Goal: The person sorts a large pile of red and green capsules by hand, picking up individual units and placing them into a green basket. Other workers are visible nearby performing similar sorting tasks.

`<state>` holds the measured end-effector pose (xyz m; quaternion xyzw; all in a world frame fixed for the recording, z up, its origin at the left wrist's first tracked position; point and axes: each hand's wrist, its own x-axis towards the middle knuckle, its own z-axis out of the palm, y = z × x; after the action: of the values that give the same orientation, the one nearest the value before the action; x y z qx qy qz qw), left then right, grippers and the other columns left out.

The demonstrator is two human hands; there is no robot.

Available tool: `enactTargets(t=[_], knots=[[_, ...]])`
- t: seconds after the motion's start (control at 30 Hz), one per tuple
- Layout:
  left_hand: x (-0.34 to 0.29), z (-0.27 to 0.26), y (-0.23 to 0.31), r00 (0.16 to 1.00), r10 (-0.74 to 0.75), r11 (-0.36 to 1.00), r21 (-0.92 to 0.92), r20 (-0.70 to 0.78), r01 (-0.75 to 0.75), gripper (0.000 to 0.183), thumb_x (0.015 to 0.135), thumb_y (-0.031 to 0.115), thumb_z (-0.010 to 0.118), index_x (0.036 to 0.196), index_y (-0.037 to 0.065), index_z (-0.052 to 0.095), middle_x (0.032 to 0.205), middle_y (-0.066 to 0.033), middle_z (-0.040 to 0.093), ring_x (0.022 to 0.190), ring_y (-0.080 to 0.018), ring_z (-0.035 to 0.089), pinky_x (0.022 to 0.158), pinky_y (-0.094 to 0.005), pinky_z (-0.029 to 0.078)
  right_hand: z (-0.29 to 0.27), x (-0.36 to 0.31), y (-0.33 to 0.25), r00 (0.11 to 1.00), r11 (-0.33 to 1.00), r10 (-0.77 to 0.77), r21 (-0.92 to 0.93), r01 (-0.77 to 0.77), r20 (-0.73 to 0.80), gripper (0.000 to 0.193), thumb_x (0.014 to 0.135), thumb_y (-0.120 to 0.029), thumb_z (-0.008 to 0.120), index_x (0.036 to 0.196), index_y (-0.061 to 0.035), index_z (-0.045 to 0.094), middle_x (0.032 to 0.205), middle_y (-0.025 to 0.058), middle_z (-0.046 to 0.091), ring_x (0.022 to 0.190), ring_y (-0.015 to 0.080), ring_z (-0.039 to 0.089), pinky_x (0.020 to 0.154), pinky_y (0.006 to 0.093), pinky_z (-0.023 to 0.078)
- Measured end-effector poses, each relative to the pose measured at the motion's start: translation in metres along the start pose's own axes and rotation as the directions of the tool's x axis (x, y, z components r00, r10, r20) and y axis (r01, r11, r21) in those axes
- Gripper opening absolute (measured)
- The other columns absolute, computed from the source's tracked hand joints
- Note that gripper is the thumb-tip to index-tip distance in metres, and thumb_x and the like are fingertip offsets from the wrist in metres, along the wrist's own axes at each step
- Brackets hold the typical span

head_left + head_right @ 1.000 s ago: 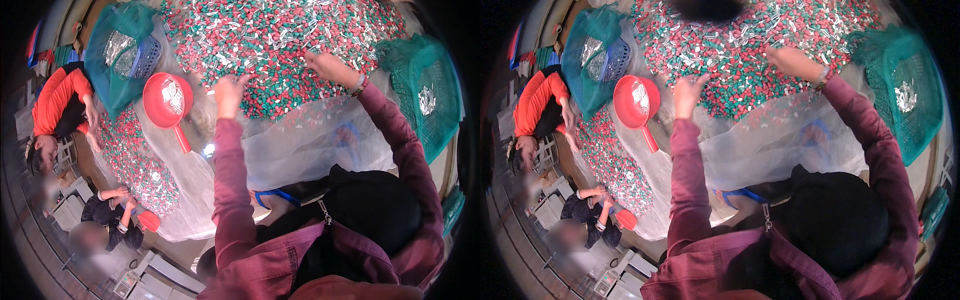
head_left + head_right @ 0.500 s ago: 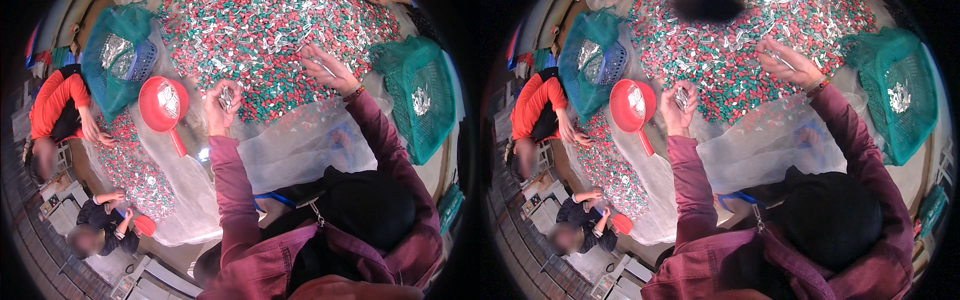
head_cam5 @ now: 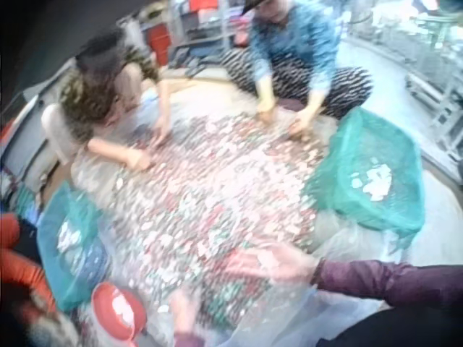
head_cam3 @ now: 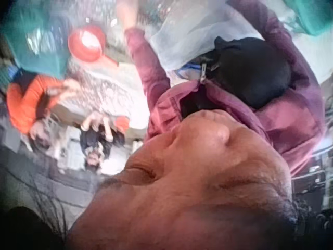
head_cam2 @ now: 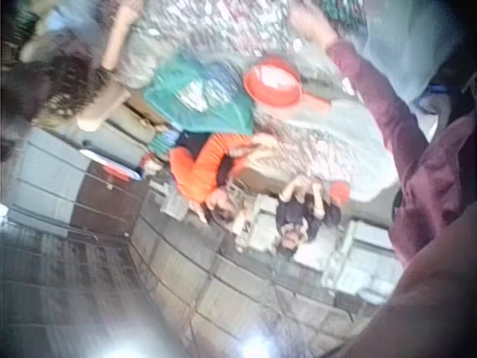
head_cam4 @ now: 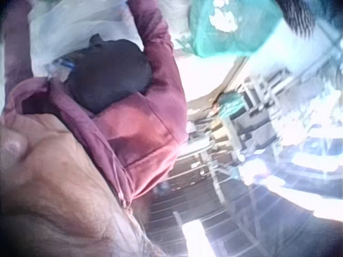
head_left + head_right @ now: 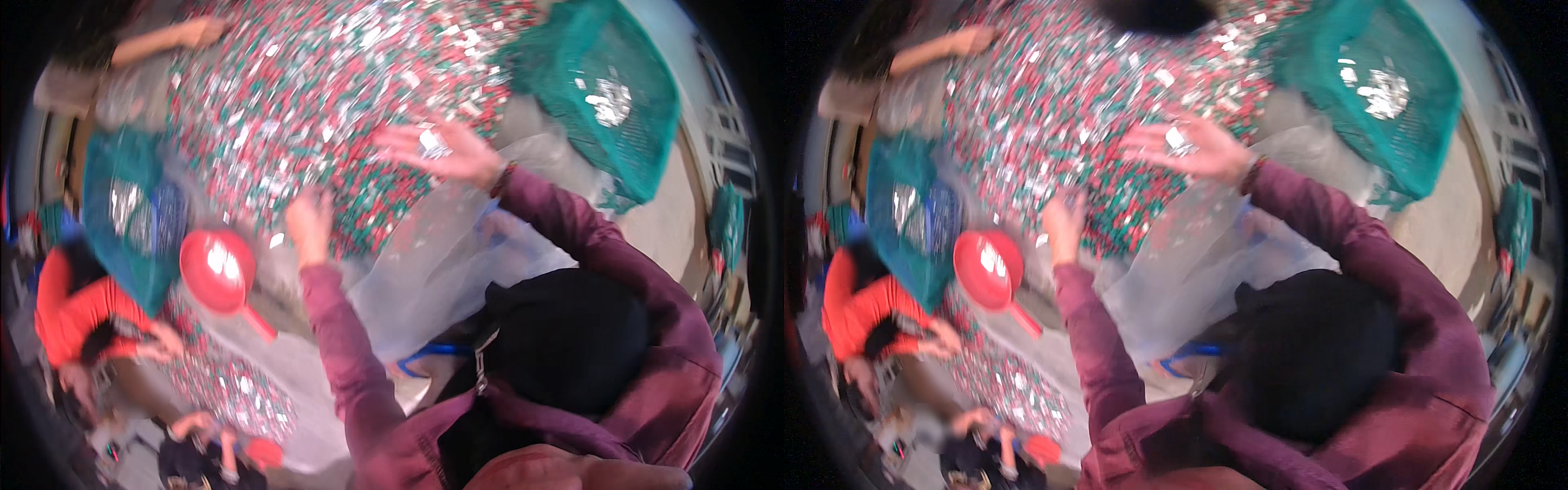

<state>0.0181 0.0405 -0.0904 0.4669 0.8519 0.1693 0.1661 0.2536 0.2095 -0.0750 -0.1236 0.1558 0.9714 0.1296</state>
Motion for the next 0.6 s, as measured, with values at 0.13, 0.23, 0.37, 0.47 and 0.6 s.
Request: enactTargets(t=[0.13, 0.23, 0.37, 0.47, 0.6], knots=[[0.006, -0.045, 0.029, 0.984, -0.021, 0.999, 0.032, 0.178, 0.015, 0.022, 0.079, 0.017, 0.068, 0.094, 0.001, 0.067, 0.075, -0.0215, 0.065, 0.072, -0.0378, 0.064, 0.071, -0.0436, 0.049, -0.004, 0.004, 0.013, 0.997, 0.967, 0.078, -0.242, -0.075, 0.003, 0.048, 0.089, 0.001, 0.047, 0.135, 0.0110, 0.034, 0.138, 0.0266, 0.040, 0.126, 0.0352, 0.045, 0.106, 0.0398, 0.039], [0.006, -0.066, 0.081, 0.968, 0.061, 0.995, 0.063, 0.242, -0.078, 0.025, 0.078, 0.015, 0.068, 0.099, 0.002, 0.064, 0.088, -0.0227, 0.065, 0.076, -0.0373, 0.063, 0.070, -0.0432, 0.049, -0.013, 0.014, 0.033, 0.978, 0.966, 0.208, -0.160, -0.205, -0.003, 0.050, 0.090, -0.015, 0.045, 0.137, 0.0028, 0.037, 0.142, 0.0246, 0.037, 0.132, 0.0408, 0.036, 0.109, 0.0571, 0.029], [-0.010, -0.073, 0.149, 0.904, 0.248, 0.959, 0.040, 0.347, -0.279, 0.028, 0.078, 0.009, 0.067, 0.104, 0.001, 0.061, 0.109, -0.0225, 0.060, 0.092, -0.0350, 0.062, 0.076, -0.0395, 0.050, -0.026, 0.025, 0.056, 0.980, 0.981, 0.194, -0.011, -0.195, -0.047, 0.037, 0.093, -0.029, 0.049, 0.115, -0.0006, 0.053, 0.112, 0.0189, 0.060, 0.107, 0.0375, 0.056, 0.098, 0.0525, 0.041], [-0.012, -0.076, 0.189, 0.878, 0.401, 0.915, -0.074, 0.261, -0.396, 0.031, 0.078, 0.003, 0.066, 0.109, 0.001, 0.061, 0.115, -0.0186, 0.059, 0.099, -0.0326, 0.061, 0.084, -0.0383, 0.049, -0.012, 0.031, 0.057, 0.973, 0.996, -0.084, -0.018, 0.082, -0.216, 0.031, 0.093, -0.032, 0.051, 0.097, -0.0027, 0.058, 0.093, 0.0133, 0.065, 0.086, 0.0313, 0.062, 0.077, 0.0449, 0.052], [-0.004, -0.104, 0.197, 0.807, 0.534, 0.828, -0.036, -0.250, -0.559, 0.031, 0.081, -0.001, 0.061, 0.112, 0.003, 0.062, 0.112, -0.0137, 0.061, 0.100, -0.0287, 0.061, 0.086, -0.0368, 0.048, 0.049, -0.001, 0.004, 0.991, 0.971, -0.130, 0.199, 0.130, -0.014, 0.023, 0.091, -0.029, 0.055, 0.085, -0.0071, 0.060, 0.083, 0.0103, 0.064, 0.069, 0.0217, 0.059, 0.057, 0.0340, 0.049]])
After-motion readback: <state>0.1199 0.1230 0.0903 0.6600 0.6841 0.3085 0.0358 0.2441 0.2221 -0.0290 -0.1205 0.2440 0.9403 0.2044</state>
